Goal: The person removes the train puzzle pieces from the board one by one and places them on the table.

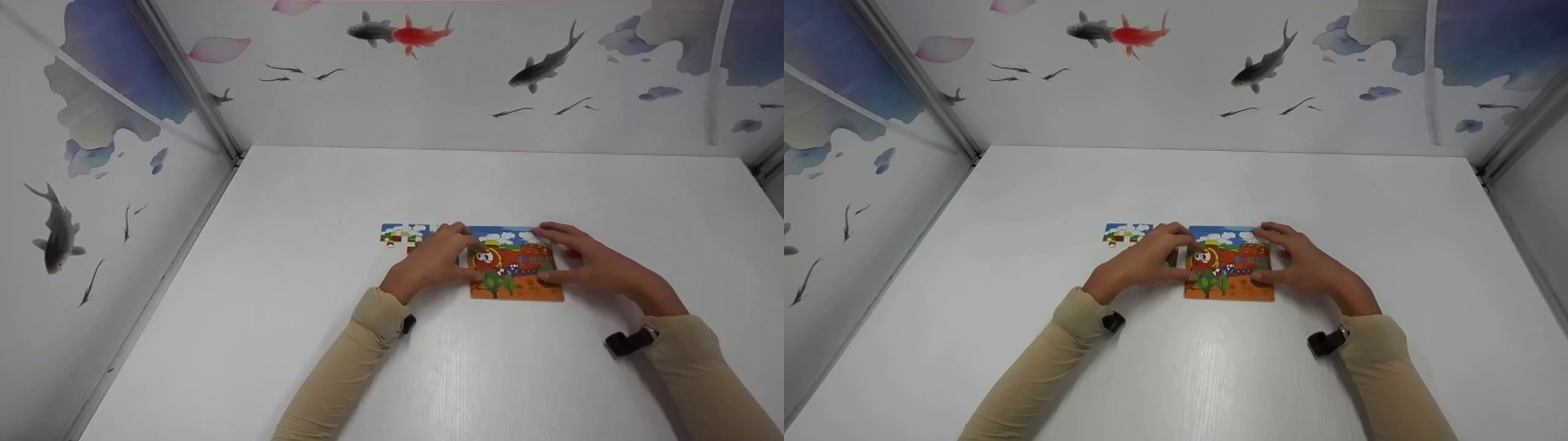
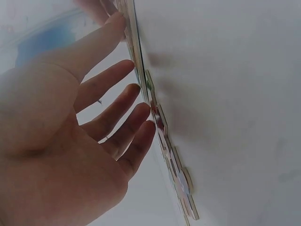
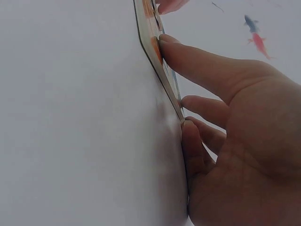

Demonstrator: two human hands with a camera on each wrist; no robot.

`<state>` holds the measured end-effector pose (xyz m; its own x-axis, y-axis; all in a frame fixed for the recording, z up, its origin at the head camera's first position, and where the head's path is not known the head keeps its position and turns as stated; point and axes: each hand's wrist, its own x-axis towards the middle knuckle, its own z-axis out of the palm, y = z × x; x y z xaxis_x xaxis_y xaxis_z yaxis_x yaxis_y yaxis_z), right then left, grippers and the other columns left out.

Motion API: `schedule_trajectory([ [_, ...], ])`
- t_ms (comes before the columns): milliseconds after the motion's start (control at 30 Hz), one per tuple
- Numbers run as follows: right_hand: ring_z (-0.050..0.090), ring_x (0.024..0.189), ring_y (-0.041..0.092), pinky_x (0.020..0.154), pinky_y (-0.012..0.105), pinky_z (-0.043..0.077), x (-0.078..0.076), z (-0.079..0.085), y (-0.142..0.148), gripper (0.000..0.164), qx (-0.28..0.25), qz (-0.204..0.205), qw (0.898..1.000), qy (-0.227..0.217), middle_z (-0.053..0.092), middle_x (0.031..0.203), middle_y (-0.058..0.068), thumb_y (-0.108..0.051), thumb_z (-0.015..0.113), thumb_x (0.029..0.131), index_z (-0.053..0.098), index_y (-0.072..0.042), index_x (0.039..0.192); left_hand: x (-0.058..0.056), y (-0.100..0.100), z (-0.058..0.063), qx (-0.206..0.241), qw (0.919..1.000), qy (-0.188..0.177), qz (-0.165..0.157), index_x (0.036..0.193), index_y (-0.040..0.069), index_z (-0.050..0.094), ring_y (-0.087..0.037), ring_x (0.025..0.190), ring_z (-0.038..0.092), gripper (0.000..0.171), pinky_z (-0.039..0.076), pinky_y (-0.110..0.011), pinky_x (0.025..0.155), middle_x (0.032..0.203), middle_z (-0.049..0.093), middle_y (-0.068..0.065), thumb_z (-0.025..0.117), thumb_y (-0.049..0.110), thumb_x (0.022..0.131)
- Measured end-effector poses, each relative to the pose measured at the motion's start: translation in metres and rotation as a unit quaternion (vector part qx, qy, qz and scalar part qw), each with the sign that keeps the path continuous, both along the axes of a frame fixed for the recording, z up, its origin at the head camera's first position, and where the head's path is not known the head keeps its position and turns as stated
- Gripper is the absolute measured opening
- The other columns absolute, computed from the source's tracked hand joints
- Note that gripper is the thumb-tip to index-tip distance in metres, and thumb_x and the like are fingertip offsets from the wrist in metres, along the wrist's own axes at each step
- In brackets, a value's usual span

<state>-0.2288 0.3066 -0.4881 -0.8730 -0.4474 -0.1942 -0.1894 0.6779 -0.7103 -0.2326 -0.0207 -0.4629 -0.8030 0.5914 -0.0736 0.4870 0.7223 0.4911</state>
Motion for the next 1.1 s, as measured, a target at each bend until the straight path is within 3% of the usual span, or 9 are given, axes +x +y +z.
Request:
schedule_trajectory([
  [533, 0.022, 0.161, 0.053, 0.125, 0.07, 0.031, 0.0, 0.001, 0.0, 0.08, 0.011, 0.005, 1.0, 0.013, 0.016, 0.18, 0.018, -0.041, 0.077, 0.101, 0.039, -0.022, 0.169, 0.0, -0.001, 0.002, 0.013, 0.9996, -0.015, -0.019, 0.137, 0.022, 0.074, -0.023, 0.141, 0.052, 0.042, 0.045, -0.041, 0.123, 0.149, 0.057, -0.003, 0.082, 0.037, 0.098],
  [800, 0.019, 0.162, 0.051, 0.126, 0.072, 0.03, 0.001, 0.001, 0.0, 0.082, 0.014, 0.003, 1.0, 0.014, 0.016, 0.18, 0.017, -0.043, 0.078, 0.1, 0.039, -0.023, 0.169, -0.006, 0.002, -0.001, -0.005, 0.9988, 0.028, -0.038, 0.133, 0.018, 0.076, -0.021, 0.133, 0.057, 0.033, 0.047, -0.038, 0.119, 0.141, 0.067, 0.0, 0.075, 0.035, 0.104],
  [1100, 0.014, 0.163, 0.052, 0.126, 0.073, 0.028, 0.002, 0.003, 0.0, 0.085, 0.024, 0.002, 1.0, 0.013, 0.015, 0.18, 0.016, -0.046, 0.079, 0.099, 0.038, -0.025, 0.17, -0.009, 0.007, -0.002, 0.012, 0.9995, 0.022, -0.02, 0.126, 0.019, 0.08, -0.019, 0.127, 0.058, 0.03, 0.048, -0.035, 0.116, 0.133, 0.07, 0.001, 0.079, 0.035, 0.101],
])
